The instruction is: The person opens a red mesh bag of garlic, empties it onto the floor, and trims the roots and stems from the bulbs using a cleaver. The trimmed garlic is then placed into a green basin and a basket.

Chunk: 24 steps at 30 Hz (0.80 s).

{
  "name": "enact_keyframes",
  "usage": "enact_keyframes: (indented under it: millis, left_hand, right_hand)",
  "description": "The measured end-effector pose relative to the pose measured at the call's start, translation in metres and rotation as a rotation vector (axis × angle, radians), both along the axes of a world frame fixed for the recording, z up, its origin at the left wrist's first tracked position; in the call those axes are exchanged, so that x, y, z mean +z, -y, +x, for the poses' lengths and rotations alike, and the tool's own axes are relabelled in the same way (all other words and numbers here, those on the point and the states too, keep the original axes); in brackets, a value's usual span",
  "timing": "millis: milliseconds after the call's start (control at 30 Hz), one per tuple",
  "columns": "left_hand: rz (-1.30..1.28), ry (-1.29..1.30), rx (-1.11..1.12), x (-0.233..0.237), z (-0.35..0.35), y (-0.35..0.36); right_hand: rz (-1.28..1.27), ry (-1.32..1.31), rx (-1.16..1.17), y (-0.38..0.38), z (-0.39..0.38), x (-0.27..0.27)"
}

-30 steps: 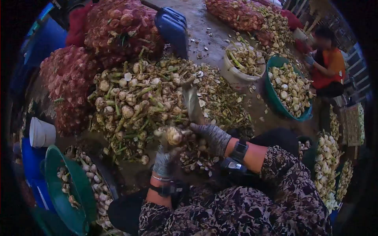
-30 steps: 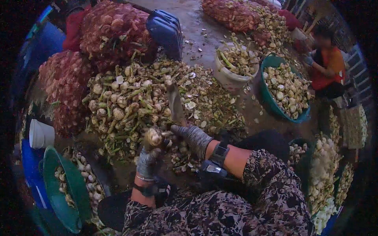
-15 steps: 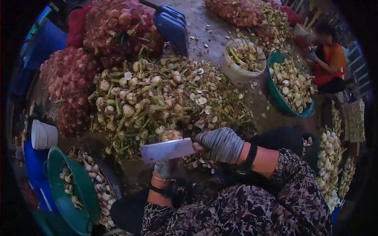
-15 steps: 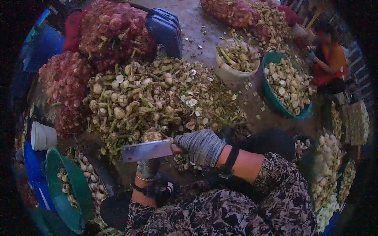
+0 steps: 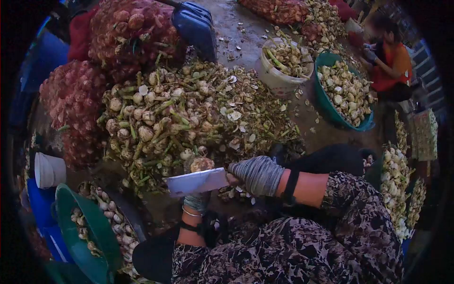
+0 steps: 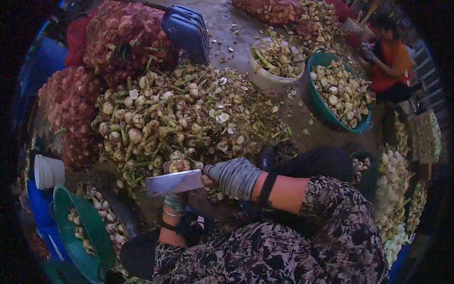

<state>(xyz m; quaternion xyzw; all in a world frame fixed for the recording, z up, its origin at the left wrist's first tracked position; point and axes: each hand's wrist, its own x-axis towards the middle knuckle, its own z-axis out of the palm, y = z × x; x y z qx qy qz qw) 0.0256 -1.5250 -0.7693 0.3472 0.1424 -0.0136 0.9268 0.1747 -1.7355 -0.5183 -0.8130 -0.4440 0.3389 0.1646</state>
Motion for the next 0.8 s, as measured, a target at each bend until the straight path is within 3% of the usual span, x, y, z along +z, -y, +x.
enact_keyframes:
  millis: [67, 133, 167, 233, 300, 333, 400, 433, 467, 533, 567, 600, 667, 700, 767, 800]
  left_hand:
    - [0.05, -0.002, -0.003, -0.006, -0.002, 0.002]
    - [0.3, 0.01, -0.057, -0.012, -0.004, 0.001]
    - [0.554, 0.033, -0.103, -0.016, -0.004, 0.001]
    - [1.403, 0.137, -0.199, -0.017, -0.001, 0.001]
    - [1.902, 0.168, -0.143, -0.008, -0.005, 0.016]
    - [1.661, 0.086, -0.036, 0.047, 0.003, 0.028]
    - [1.137, 0.01, 0.252, 0.167, 0.022, 0.054]
    - [1.162, 0.063, 0.423, 0.187, 0.021, 0.059]
    - [1.174, 0.073, 0.423, 0.194, 0.018, 0.05]
    - [0.231, -0.081, 0.356, 0.205, 0.011, 0.03]
    - [0.941, 0.0, 0.4, 0.208, 0.013, 0.033]
    - [0.931, 0.004, 0.426, 0.199, 0.017, 0.032]
    - [0.931, 0.073, 0.369, 0.172, 0.022, 0.031]
    - [0.959, 0.053, 0.273, 0.182, 0.025, 0.038]
    - [0.924, 0.049, 0.197, 0.146, 0.031, 0.042]
    - [0.901, 0.037, 0.137, 0.138, 0.037, 0.043]
  right_hand:
    - [0.041, 0.025, 0.0, 0.005, 0.003, -0.012]
    - [0.097, 0.049, -0.013, 0.011, 0.008, -0.033]
    - [0.105, 0.081, 0.014, 0.014, 0.012, -0.045]
    - [0.122, 0.121, 0.037, 0.017, 0.017, -0.06]
    - [0.115, 0.115, 0.031, 0.021, 0.017, -0.065]
    - [0.12, 0.119, 0.029, 0.023, 0.017, -0.063]
    - [0.245, 0.03, -0.213, 0.028, 0.018, -0.059]
    - [0.043, 0.104, -0.248, 0.045, 0.044, -0.084]
    - [-0.152, 0.176, -0.283, 0.054, 0.068, -0.109]
    - [-0.079, 0.185, -0.36, 0.038, 0.067, -0.098]
    - [-0.036, 0.175, -0.437, 0.034, 0.062, -0.093]
    - [-0.038, 0.193, -0.417, 0.029, 0.057, -0.099]
    - [0.643, -0.265, -0.565, 0.014, 0.034, -0.124]
    - [0.564, -0.341, -0.536, 0.004, 0.022, -0.095]
    - [0.482, -0.401, -0.506, -0.012, 0.008, -0.028]
    - [0.415, -0.572, -0.524, -0.017, 0.002, -0.011]
